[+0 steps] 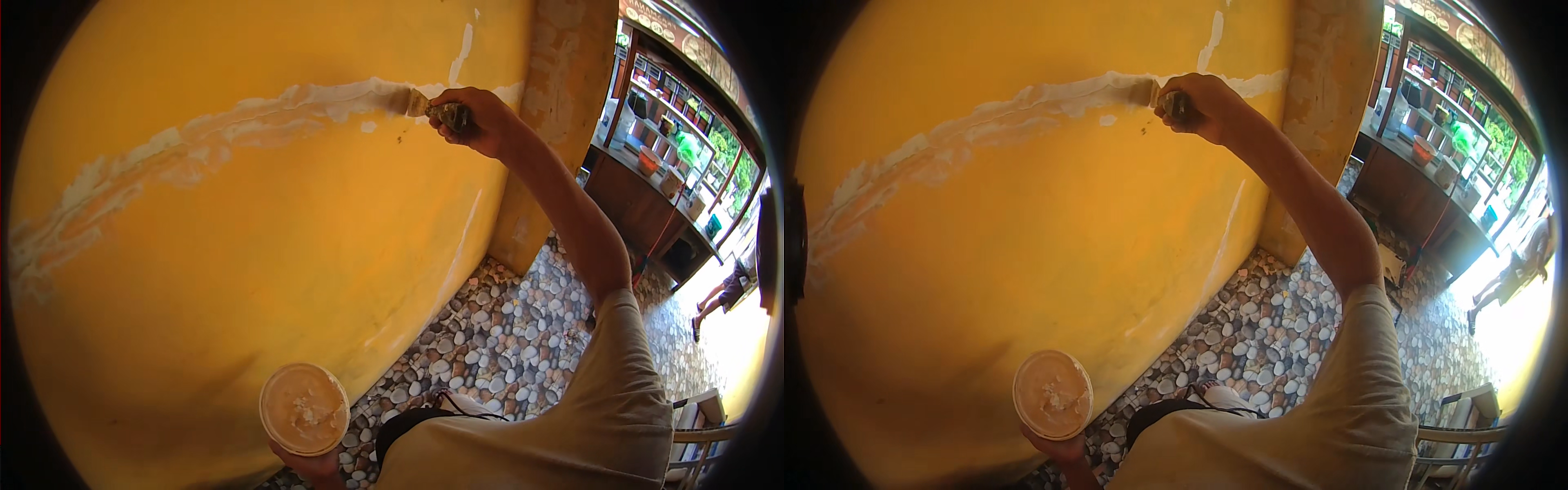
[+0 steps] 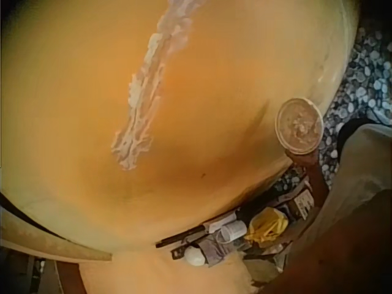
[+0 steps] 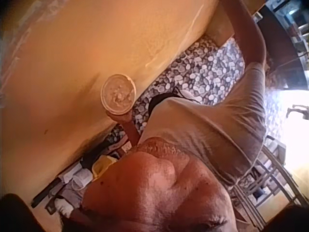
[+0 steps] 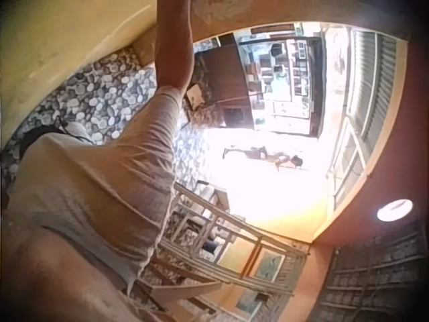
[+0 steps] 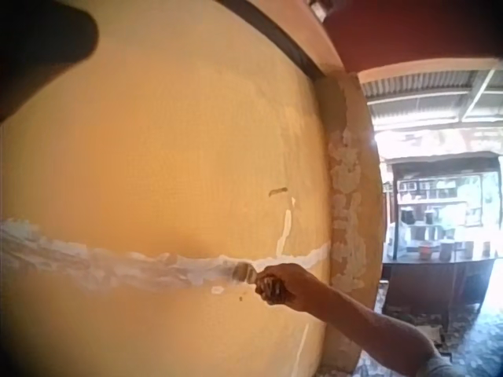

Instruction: The person applies plaster onto a cracked wall using a putty knife while holding a lid with plaster. The person then walks to a table and mixes plaster on the lid using a putty knife.

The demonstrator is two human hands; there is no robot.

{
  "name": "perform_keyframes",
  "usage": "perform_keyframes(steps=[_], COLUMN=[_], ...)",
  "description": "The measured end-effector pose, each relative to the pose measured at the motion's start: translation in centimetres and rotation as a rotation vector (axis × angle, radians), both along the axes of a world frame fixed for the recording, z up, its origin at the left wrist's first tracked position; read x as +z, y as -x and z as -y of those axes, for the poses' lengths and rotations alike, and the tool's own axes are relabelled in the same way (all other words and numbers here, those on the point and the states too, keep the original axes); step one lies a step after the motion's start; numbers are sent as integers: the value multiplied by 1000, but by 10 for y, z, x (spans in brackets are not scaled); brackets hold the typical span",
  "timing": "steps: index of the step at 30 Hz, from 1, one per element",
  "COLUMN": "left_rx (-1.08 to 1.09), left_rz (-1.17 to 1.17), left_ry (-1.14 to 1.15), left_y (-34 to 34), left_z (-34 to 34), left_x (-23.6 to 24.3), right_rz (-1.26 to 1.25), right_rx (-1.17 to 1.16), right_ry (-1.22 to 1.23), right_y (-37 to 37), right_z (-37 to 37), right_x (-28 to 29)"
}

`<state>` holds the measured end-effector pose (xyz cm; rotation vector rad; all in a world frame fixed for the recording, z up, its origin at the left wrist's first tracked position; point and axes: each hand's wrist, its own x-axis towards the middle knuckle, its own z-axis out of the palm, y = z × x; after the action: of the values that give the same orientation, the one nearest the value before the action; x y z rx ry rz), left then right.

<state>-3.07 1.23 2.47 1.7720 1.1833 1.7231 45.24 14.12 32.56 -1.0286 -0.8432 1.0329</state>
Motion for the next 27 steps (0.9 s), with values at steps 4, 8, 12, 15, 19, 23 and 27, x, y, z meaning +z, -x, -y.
perform_keyframes(steps=[4, 8, 12, 15, 19, 23, 27], left_rx=[8, -54, -396, -470, -521, -492, -559], left_rz=[98, 332, 1025, 1463, 1432, 1431, 1517], left_ry=[15, 231, 485, 638, 520, 503, 470], left_y=[6, 8, 12, 12, -8, -17, -17], left_z=[-1, 7, -5, -8, -21, -12, 1], left_x=[-5, -2, 0, 15, 28, 31, 25], right_rz=[16, 73, 12, 302, 988, 1169, 1321], right_rx=[67, 168, 461, 483, 554, 664, 651], right_ry=[-58, -42, -246, -76, 67, -65, -366], right_y=[30, 62, 90, 139, 175, 196, 205], right_z=[13, 33, 55, 88, 106, 109, 104], right_x=[17, 30, 14, -5, -75, -109, -132])
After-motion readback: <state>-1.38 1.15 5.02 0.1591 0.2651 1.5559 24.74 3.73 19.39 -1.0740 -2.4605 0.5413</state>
